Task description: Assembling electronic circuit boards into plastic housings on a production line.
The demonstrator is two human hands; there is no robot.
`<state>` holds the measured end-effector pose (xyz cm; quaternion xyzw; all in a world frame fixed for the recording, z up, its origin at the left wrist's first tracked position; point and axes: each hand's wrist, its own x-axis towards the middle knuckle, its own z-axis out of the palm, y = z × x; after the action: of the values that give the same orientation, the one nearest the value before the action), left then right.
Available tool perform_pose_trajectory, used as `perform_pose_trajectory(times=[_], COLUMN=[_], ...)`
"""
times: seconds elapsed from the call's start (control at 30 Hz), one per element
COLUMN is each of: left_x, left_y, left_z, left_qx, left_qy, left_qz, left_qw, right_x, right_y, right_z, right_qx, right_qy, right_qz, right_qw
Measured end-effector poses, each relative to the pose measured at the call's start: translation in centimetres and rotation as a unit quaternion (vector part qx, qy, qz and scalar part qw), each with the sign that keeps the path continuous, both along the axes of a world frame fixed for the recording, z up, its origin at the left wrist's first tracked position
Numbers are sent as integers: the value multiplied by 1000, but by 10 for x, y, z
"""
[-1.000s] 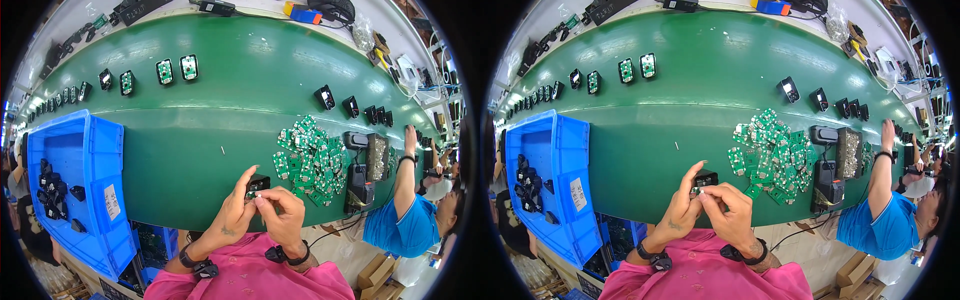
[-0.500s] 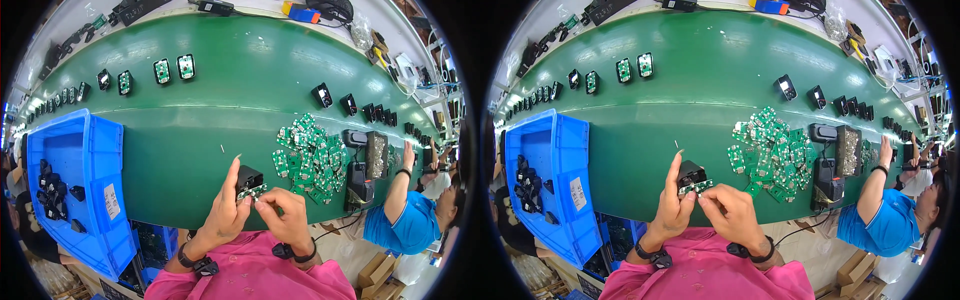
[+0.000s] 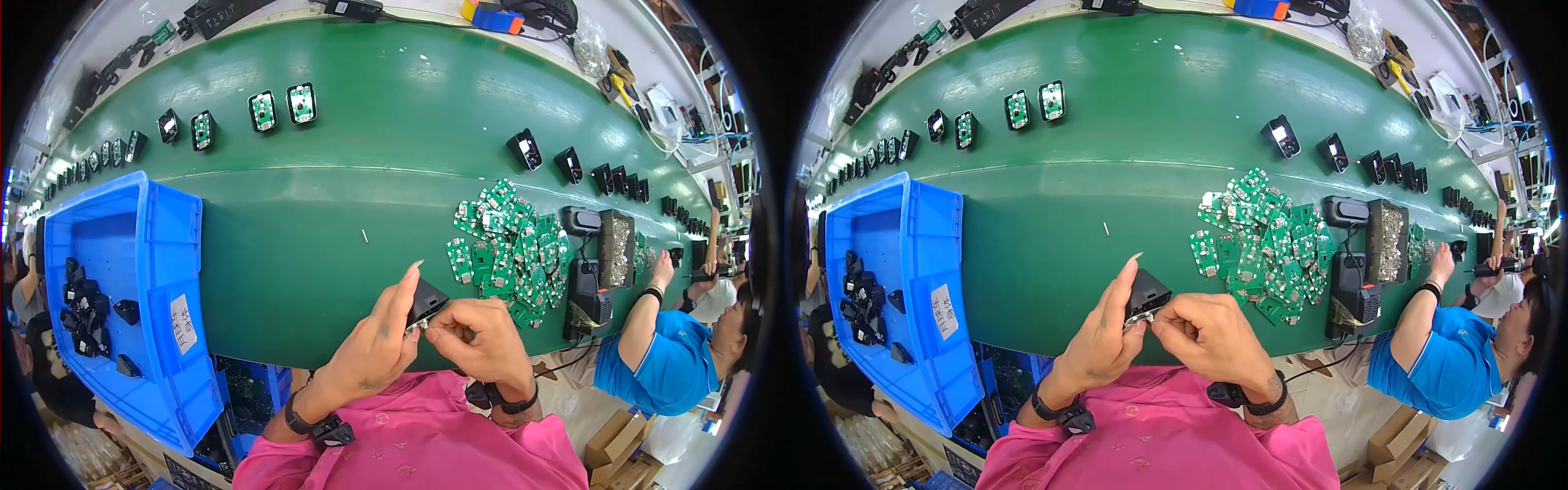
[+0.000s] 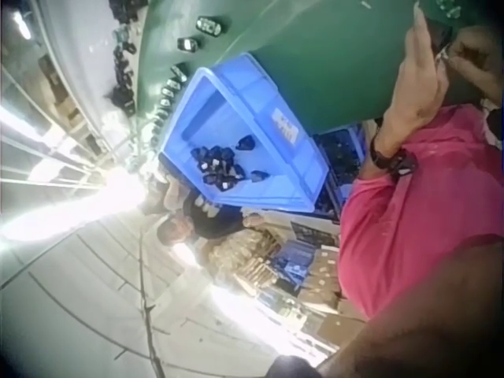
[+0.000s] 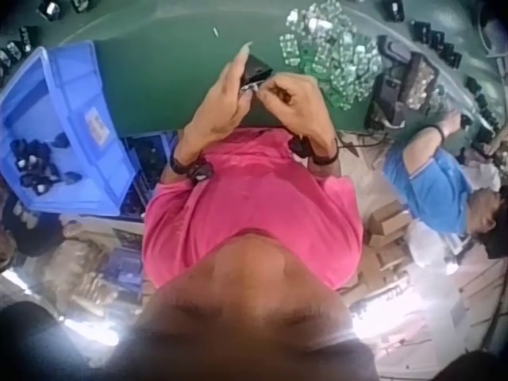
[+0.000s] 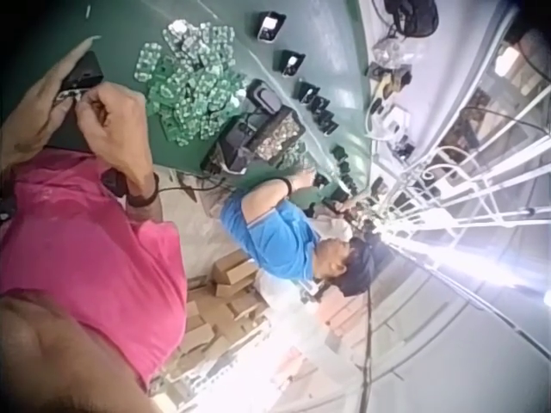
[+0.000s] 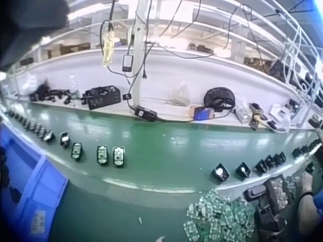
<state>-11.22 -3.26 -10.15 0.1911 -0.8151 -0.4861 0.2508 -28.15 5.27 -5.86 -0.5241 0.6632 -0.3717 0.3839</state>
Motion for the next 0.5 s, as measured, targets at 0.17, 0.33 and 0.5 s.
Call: perform_pose_trajectory(times=[0.17,0.33,0.5], left_x=[-1,-6,4], left_y=[5,15,15], left_z=[1,-7,-18], left_qx=[69,49,254], left_qy=[-40,-35,25], left_qz=[-2,68,82], left_qw=[997,996,963], right_x=[7,23,23], right_y=[1,3,11], right_z=[-1,-17,-25], right_qx=[26,-5,11], right_qy=[-7,36,-11], right_qz=[-47,-93,-213], right_qw=[999,995,977])
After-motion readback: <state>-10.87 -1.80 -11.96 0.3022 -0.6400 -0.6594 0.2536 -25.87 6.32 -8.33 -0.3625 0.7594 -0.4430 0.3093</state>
